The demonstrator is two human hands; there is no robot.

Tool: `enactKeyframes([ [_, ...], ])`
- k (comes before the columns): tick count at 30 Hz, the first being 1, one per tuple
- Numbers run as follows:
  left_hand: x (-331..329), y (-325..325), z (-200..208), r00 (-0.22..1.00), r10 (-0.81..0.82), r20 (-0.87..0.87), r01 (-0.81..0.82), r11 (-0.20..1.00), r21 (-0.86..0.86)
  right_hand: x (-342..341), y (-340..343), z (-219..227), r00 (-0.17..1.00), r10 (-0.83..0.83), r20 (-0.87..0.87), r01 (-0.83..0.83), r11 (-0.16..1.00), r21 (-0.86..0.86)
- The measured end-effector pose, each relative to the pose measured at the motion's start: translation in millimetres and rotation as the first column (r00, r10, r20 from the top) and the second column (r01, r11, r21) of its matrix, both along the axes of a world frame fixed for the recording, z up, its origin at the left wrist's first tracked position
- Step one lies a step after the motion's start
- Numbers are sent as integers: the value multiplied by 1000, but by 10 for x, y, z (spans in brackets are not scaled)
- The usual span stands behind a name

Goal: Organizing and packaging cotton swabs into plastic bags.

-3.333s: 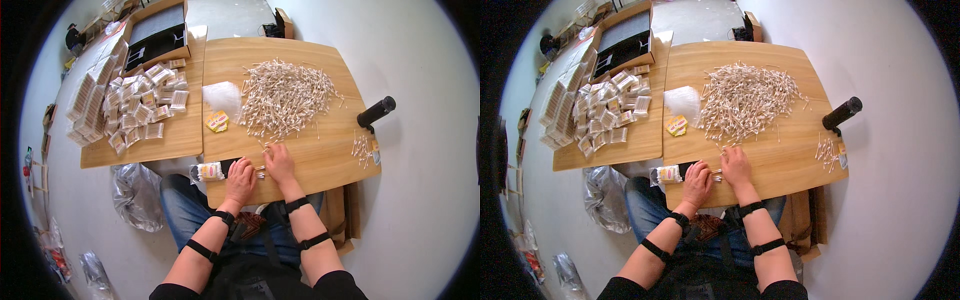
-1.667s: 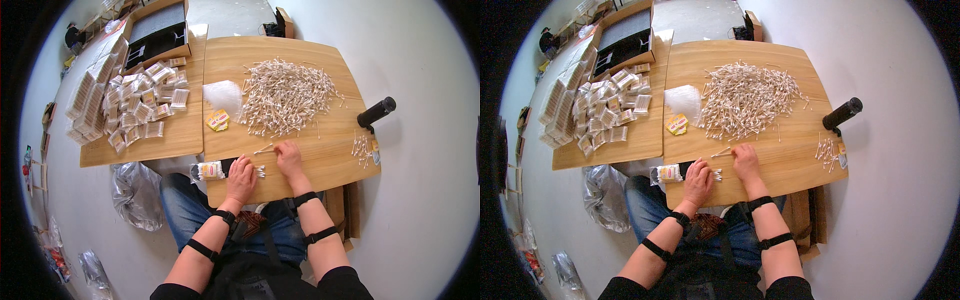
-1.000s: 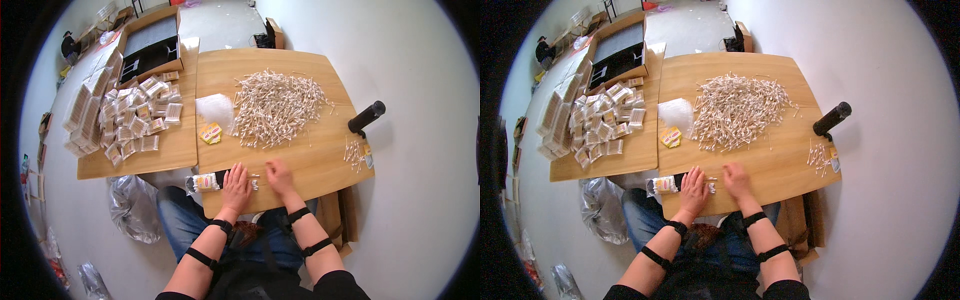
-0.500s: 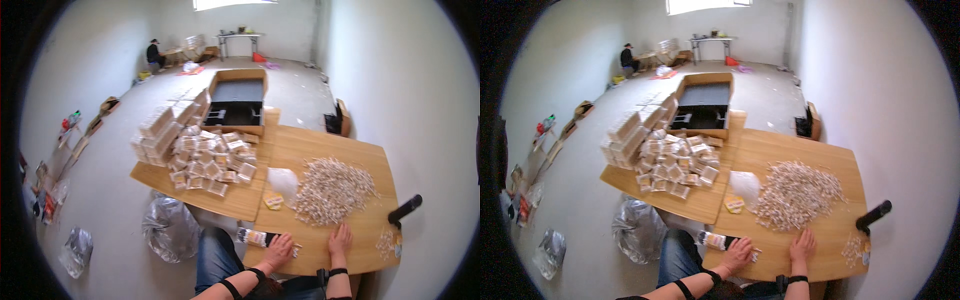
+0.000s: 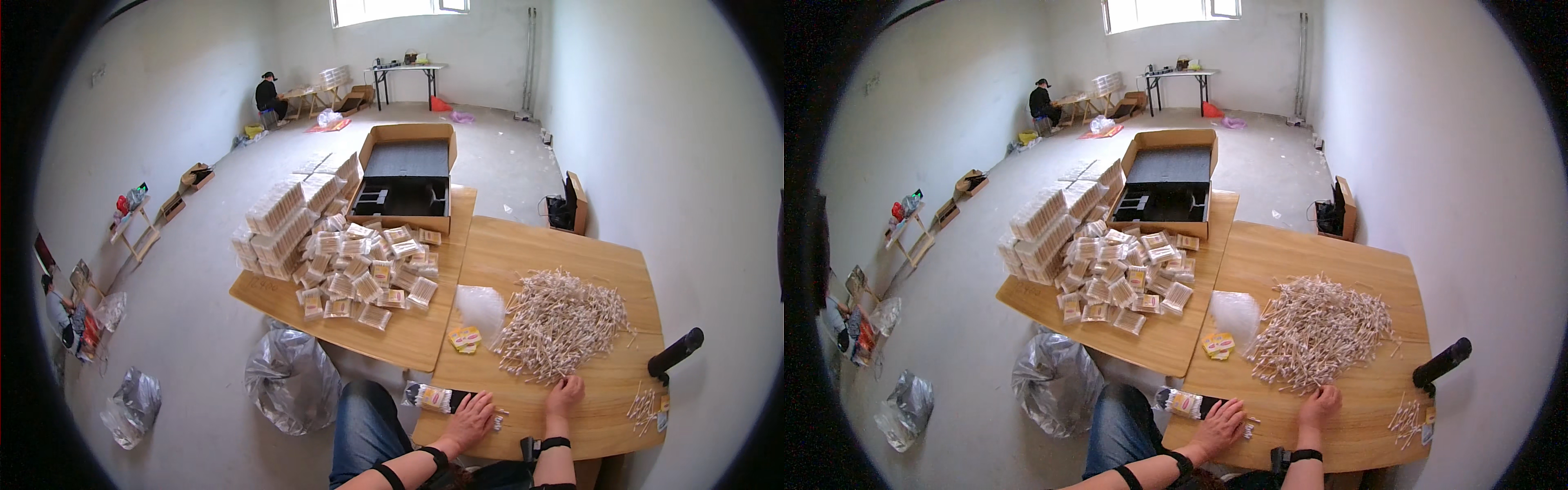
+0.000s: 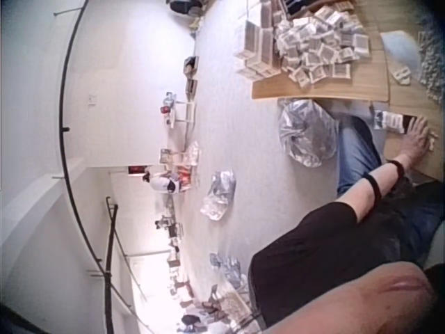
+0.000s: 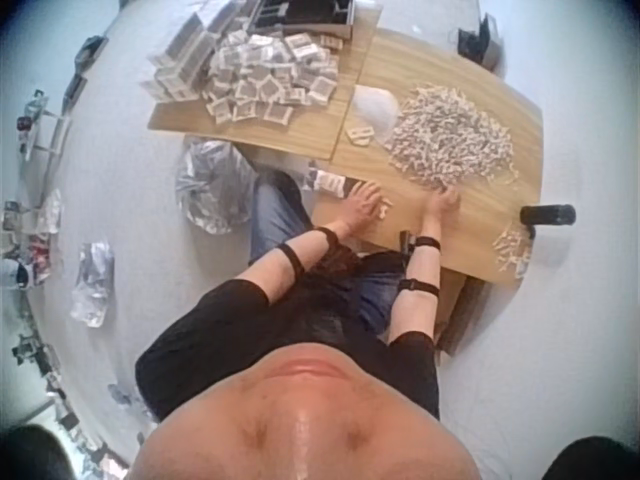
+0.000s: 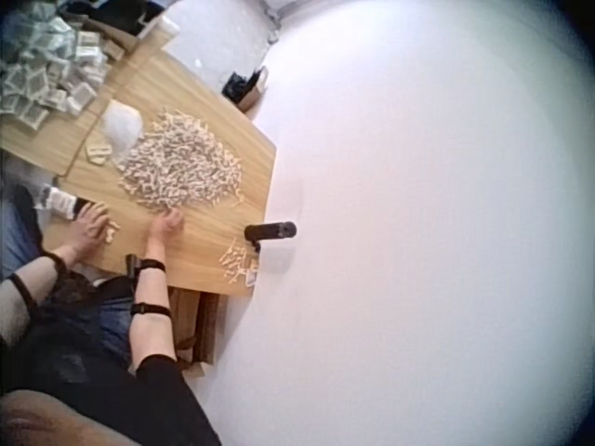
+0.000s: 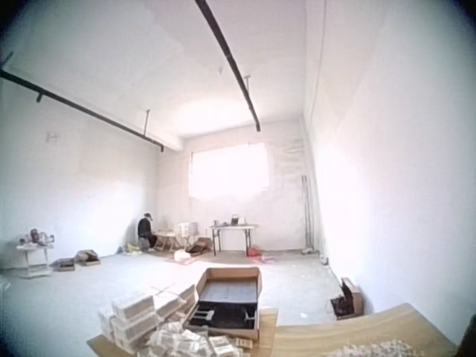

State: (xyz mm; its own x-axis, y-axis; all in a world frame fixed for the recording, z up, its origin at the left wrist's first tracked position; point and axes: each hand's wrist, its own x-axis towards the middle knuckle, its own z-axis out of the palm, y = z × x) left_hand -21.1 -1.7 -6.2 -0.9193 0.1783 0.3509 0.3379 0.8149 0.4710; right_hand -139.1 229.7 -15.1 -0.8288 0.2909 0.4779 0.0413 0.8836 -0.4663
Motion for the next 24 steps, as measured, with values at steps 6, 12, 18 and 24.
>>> enactKeyframes([
  [6,54,32,-45,1000,-3,13,2,1000,31,394,270,-84,1000,9,-24,-7,997,80],
  [12,8,-7,-73,998,6,-65,-5,1000,15,740,227,-23,998,48,35,-48,999,-1],
  [18,-107,11,62,1000,25,-18,-25,999,38,855,65,100,997,66,30,-64,996,-56],
  [24,-61,9,76,1000,7,23,-8,1000,16,944,-130,253,983,179,34,-172,974,-149],
])
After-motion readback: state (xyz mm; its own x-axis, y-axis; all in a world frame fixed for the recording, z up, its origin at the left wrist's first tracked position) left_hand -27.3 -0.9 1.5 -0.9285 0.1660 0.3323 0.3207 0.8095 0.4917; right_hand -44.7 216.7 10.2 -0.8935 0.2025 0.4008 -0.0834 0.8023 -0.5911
